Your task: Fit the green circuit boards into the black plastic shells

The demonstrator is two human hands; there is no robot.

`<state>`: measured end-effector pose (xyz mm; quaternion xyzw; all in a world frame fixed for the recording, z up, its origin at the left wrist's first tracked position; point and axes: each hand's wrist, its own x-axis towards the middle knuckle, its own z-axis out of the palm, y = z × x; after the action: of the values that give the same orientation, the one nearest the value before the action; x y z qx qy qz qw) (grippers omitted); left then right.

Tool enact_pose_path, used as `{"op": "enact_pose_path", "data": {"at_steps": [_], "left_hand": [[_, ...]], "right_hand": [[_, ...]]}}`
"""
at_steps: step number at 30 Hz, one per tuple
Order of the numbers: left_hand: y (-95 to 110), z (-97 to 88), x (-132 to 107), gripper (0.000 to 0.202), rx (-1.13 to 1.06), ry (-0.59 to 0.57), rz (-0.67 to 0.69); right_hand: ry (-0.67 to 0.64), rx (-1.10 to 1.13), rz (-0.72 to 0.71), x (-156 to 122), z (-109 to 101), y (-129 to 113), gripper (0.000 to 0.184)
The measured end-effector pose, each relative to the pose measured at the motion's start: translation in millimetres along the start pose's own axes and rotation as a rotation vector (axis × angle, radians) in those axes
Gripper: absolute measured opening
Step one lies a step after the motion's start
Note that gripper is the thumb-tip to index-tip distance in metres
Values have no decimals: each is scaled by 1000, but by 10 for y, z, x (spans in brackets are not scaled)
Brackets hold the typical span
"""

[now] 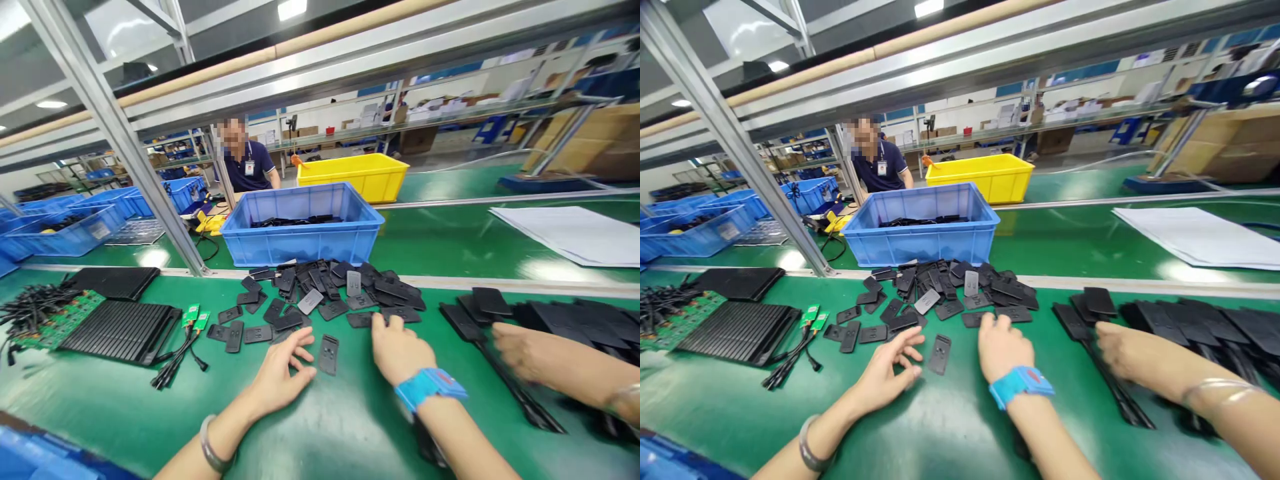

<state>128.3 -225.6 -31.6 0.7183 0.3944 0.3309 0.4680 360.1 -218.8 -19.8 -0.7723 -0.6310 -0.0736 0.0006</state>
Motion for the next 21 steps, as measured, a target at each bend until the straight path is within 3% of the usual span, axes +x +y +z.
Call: {"op": "enact_pose_path", "data": {"at_steps": [2, 4, 5, 8, 11, 15, 21], "left_hand": [[27, -244, 63, 46, 234, 116, 39], [52, -595, 75, 27, 563, 239, -19], [56, -793, 49, 23, 756, 280, -101], [-1, -1351, -147, 24, 1216, 307, -548], [-135, -1712, -420, 30, 1258, 269, -714], [-224, -1883, -669, 19, 1233, 266, -741], [73, -1838, -733, 37, 1327, 600, -672]], "right_hand": [[93, -62, 11, 57, 52, 73, 32], [171, -61, -64, 54, 31, 22, 32], [183, -41, -119, 32, -3, -39, 33], [111, 81, -294, -84, -133, -271, 33], [8, 226, -420, -190, -188, -446, 28], [-79, 426, -498, -248, -148, -544, 27], [-228, 889, -558, -299, -165, -643, 24]]}}
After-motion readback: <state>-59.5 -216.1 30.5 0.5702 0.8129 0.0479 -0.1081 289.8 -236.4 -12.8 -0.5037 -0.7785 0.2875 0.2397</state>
